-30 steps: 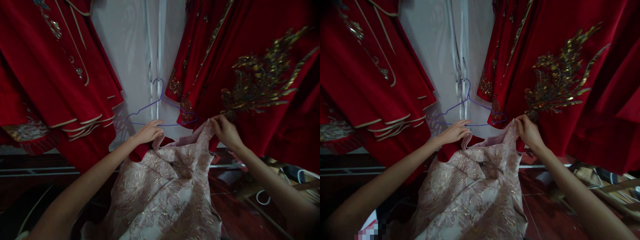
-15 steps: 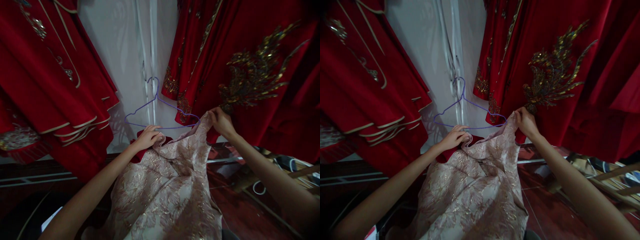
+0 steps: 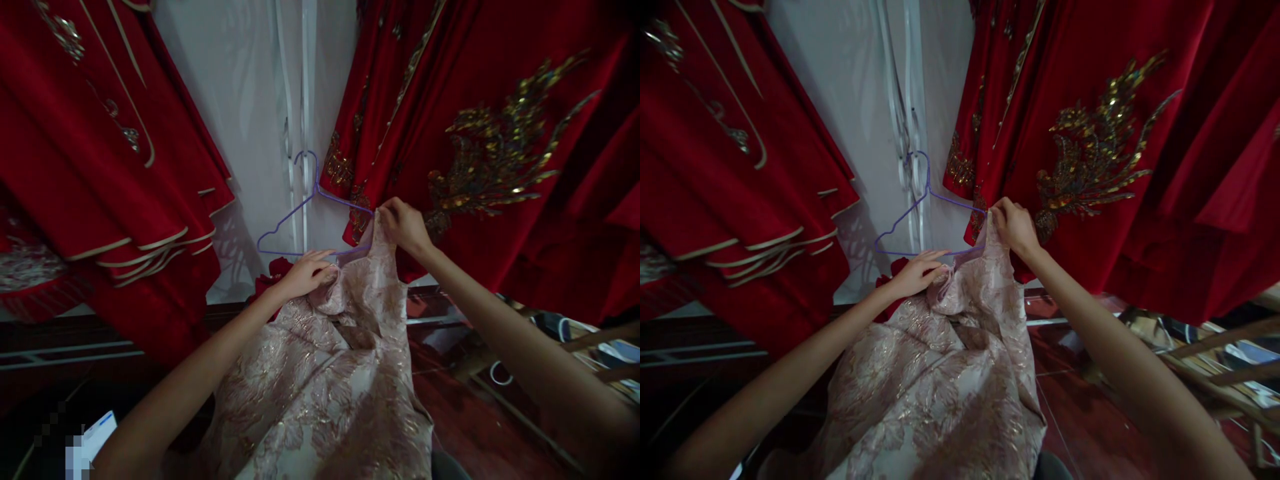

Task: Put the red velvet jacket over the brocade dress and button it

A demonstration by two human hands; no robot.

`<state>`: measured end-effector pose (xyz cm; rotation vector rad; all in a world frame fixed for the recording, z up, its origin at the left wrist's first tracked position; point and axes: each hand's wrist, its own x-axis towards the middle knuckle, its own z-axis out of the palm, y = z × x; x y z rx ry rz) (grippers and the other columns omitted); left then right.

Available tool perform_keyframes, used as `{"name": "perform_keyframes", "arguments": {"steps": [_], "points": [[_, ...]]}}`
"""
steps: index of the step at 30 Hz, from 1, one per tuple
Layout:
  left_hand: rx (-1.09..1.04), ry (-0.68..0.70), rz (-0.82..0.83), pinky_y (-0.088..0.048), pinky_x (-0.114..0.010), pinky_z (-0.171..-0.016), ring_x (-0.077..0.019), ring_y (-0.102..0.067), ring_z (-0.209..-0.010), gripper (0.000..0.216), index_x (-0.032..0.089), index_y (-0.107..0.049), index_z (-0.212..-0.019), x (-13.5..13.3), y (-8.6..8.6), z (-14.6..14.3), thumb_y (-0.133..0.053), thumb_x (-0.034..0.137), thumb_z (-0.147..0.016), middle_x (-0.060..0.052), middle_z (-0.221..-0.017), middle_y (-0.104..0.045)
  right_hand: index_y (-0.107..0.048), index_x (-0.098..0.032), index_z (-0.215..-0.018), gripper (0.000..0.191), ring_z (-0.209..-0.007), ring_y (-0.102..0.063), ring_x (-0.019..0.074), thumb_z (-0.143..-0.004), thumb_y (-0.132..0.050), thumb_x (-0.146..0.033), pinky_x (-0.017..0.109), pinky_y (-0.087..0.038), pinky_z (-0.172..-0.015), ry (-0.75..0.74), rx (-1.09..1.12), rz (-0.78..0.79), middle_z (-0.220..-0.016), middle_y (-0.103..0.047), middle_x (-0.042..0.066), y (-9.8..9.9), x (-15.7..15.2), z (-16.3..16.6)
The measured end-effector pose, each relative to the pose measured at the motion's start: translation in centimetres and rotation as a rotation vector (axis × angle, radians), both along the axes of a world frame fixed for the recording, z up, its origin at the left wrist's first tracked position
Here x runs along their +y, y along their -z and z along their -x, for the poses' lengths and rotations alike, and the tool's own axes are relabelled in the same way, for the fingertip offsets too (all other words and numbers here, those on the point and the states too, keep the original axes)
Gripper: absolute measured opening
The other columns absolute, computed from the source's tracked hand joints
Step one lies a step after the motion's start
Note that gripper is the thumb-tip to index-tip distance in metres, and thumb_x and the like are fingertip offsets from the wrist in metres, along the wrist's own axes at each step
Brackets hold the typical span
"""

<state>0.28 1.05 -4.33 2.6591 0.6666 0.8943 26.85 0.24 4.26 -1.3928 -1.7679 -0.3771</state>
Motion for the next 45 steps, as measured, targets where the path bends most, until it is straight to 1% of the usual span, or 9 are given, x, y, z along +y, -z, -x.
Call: {"name": "perform_keyframes", "arguments": {"steps": [6,8,11,16,20,31,38,42,45], "points": [[-0.107,0.027,0.081,-0.034,-0.034,-0.103,-0.0163,-0.050,-0.116,0.037,0.021,-0.064,-0.100,-0.2,-1.7,0.3,-0.032,0.038,-0.093,-0.006,-0.125,-0.056,-0.047,-0.024,-0.087,0.025,-0.074,-0.058,0.0206,-0.091,-0.030,-0.042,0.031,-0.041,-0.068,-0.077,0.076,0.130,-0.077,-0.061,0.005,0.8,1.3,1.4],[-0.091,-0.089,0.017,-0.036,-0.034,-0.098,-0.0179,-0.051,-0.110,0.037,0.020,-0.064,-0.096,0.5,-2.4,2.5,-0.034,0.040,-0.092,-0.007,-0.117,-0.058,-0.046,-0.024,-0.086,0.028,-0.075,-0.057,0.0203,-0.091,-0.029,-0.044,0.032,-0.041,-0.070,-0.083,0.084,0.131,-0.078,-0.061,0.004,0.8,1.4,1.1],[-0.016,-0.404,-0.103,-0.035,-0.038,-0.092,-0.0205,-0.050,-0.099,0.038,0.020,-0.065,-0.087,2.1,-2.5,7.4,-0.036,0.044,-0.090,-0.006,-0.099,-0.058,-0.047,-0.023,-0.085,0.031,-0.075,-0.056,0.0193,-0.090,-0.032,-0.050,0.032,-0.041,-0.072,-0.102,0.089,0.117,-0.080,-0.061,0.004,0.3,1.2,0.5],[0.134,-0.570,-0.070,-0.034,-0.036,-0.086,-0.0201,-0.050,-0.091,0.038,0.021,-0.063,-0.095,3.8,0.3,15.6,-0.032,0.044,-0.091,-0.004,-0.089,-0.058,-0.049,-0.022,-0.087,0.033,-0.068,-0.054,0.0168,-0.086,-0.040,-0.053,0.031,-0.041,-0.071,-0.123,0.071,0.101,-0.076,-0.059,0.002,-0.4,0.8,0.0],[0.105,-0.554,0.016,-0.037,-0.032,-0.082,-0.0183,-0.051,-0.087,0.042,0.019,-0.062,-0.092,4.2,2.6,18.1,-0.029,0.044,-0.091,-0.004,-0.087,-0.059,-0.050,-0.021,-0.088,0.036,-0.062,-0.051,0.0152,-0.085,-0.040,-0.056,0.030,-0.042,-0.067,-0.101,0.085,0.122,-0.071,-0.058,0.002,-0.5,0.8,0.1],[0.072,-0.538,0.083,-0.038,-0.032,-0.089,-0.0173,-0.054,-0.091,0.042,0.021,-0.064,-0.097,5.3,2.8,18.2,-0.030,0.045,-0.090,-0.003,-0.095,-0.064,-0.053,-0.022,-0.091,0.034,-0.059,-0.050,0.0148,-0.084,-0.043,-0.054,0.028,-0.041,-0.062,-0.088,0.084,0.153,-0.070,-0.058,0.001,-0.9,0.6,0.2],[-0.044,-0.491,0.001,-0.037,-0.034,-0.094,-0.0181,-0.055,-0.098,0.043,0.018,-0.065,-0.097,5.4,-1.6,13.3,-0.031,0.045,-0.091,-0.004,-0.102,-0.065,-0.054,-0.021,-0.088,0.036,-0.061,-0.051,0.0156,-0.083,-0.045,-0.055,0.028,-0.041,-0.061,-0.095,0.090,0.146,-0.070,-0.058,0.002,-0.8,0.5,0.1],[-0.213,-0.322,0.207,-0.044,-0.031,-0.087,-0.0193,-0.059,-0.095,0.051,0.016,-0.067,-0.098,5.7,-3.2,10.0,-0.036,0.055,-0.087,-0.006,-0.102,-0.068,-0.055,-0.020,-0.084,0.036,-0.062,-0.051,0.0156,-0.082,-0.046,-0.055,0.027,-0.040,-0.059,-0.110,0.093,0.146,-0.070,-0.058,0.002,-1.2,0.4,-0.3],[-0.388,-0.295,0.449,-0.048,-0.031,-0.080,-0.0195,-0.062,-0.090,0.058,0.015,-0.065,-0.102,6.3,-1.8,10.2,-0.035,0.061,-0.084,-0.007,-0.100,-0.069,-0.055,-0.020,-0.082,0.037,-0.063,-0.051,0.0161,-0.081,-0.047,-0.056,0.027,-0.040,-0.059,-0.119,0.098,0.148,-0.070,-0.059,0.002,-1.3,0.6,-0.6]]}}
